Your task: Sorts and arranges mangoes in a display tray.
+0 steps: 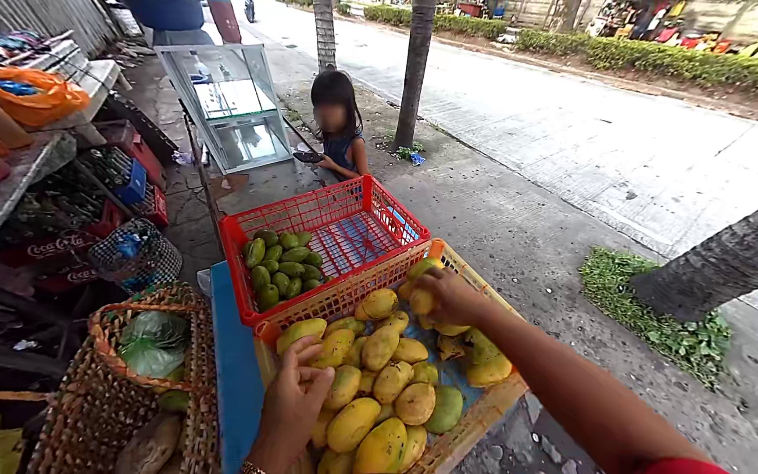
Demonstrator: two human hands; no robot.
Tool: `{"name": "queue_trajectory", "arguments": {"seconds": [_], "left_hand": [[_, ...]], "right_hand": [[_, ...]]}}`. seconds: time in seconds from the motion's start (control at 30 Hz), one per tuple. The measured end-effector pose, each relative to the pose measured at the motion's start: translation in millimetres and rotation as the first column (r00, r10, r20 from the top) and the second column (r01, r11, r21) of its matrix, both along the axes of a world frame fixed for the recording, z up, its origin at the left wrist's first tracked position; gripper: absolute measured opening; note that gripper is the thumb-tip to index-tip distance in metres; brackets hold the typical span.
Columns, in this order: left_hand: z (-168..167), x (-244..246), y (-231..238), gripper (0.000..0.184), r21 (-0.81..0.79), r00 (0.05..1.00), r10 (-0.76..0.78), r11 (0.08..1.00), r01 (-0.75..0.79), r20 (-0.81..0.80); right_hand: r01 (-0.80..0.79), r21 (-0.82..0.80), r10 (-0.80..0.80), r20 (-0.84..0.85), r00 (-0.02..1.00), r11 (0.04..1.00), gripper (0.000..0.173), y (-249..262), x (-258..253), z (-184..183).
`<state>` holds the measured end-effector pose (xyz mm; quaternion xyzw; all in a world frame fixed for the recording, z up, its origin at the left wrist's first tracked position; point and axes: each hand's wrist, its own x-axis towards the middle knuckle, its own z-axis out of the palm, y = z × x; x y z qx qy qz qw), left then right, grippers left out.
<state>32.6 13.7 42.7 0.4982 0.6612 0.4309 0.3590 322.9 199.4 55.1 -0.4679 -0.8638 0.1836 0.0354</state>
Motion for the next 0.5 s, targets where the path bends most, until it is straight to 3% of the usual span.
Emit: {"name": "queue_trajectory", "arguments": {"seconds": [0.1, 0.23, 0.37, 0.5], "left_hand": [[-19.3, -0.2, -13.1, 0.059, 0.123, 0.996, 0.083, 0.989, -0.079, -0.034], [-32.7, -1.9, -18.2, 0.061, 0.307, 0.998, 0.061, 0.949, -0.067, 0.031], [-33.0, -6.4, -17.8, 0.061, 0.336, 0.992, 0.073, 0.936, -0.104, 0.102], [-34.0, -7.6, -18.3, 0.060, 0.351, 0.985, 0.068, 0.929, -0.120, 0.157]], "right_hand": [[0.027, 0.061, -0.031, 0.060, 0.998, 0.998, 0.070, 33.2, 19.8, -20.9], [0.104, -0.088, -0.097, 0.076, 0.992, 0.991, 0.071, 44.0, 30.5, -23.8], [0.133, -0.231, -0.100, 0.151, 0.983, 0.964, 0.064, 44.1, 23.8, -11.4], [0.161, -0.207, -0.123, 0.185, 0.975, 0.965, 0.057, 38.7, 13.2, -0.4]]}}
